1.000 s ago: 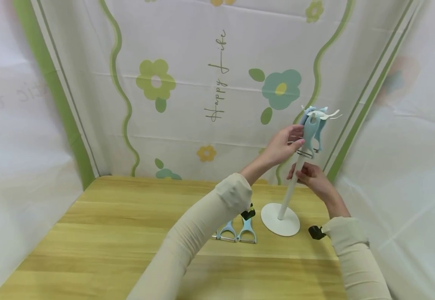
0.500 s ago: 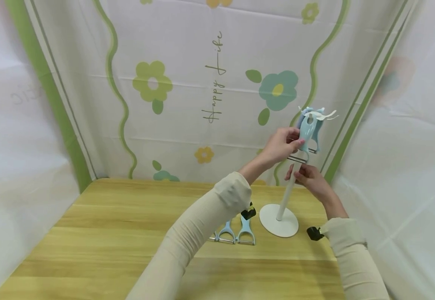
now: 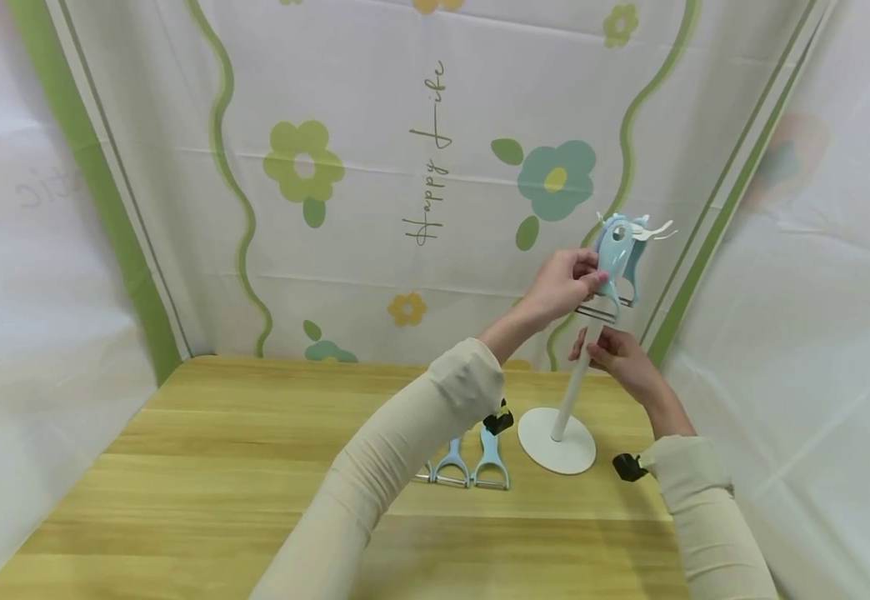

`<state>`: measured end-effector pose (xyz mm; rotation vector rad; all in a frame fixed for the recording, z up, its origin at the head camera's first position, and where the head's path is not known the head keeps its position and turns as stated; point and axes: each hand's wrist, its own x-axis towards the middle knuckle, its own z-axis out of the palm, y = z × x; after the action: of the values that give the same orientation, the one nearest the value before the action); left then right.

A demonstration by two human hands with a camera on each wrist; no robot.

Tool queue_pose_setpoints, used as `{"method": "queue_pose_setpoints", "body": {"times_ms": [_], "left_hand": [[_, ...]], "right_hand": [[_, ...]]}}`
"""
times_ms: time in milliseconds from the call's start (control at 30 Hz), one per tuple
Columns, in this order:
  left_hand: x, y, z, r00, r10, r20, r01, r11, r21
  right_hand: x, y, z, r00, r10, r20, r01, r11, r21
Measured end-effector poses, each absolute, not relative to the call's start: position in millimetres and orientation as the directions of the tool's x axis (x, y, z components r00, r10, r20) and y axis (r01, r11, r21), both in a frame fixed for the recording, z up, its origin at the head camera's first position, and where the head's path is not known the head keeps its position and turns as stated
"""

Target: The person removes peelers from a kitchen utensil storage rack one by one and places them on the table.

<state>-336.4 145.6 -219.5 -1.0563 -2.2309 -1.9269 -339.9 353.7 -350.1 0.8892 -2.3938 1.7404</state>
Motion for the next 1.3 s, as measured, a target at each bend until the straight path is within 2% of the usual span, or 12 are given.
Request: {"method": "queue_pose_setpoints", "body": {"times_ms": [400, 800, 1133, 1300], "left_hand": [[-333.7, 142.8, -216.6, -0.748, 0.465, 0.474, 0.544, 0.021, 0.839], [-320.9, 124.7, -232.8, -0.725, 0.469, 0.504, 0.57, -0.003, 0.822], [-318.2, 103.8, -257.8, -0.777, 0.454, 0.437, 0.504, 0.032, 0.863], [-319.9, 88.7, -270.5, -0.798, 0.437, 0.414, 0.471, 0.024, 0.882]], "right_hand": [[-339.9, 354.4, -349.2, -0.839, -0.41, 0.358, -0.467, 0.204, -0.86], [-337.8, 352.7, -347.5, -0.871, -0.378, 0.315, -0.427, 0.262, -0.866], [-337.6, 352.8, -349.3, -0.892, -0.349, 0.287, -0.398, 0.308, -0.864], [-337.0, 350.5, -348.0, -0.881, -0.357, 0.309, -0.424, 0.308, -0.851]]}}
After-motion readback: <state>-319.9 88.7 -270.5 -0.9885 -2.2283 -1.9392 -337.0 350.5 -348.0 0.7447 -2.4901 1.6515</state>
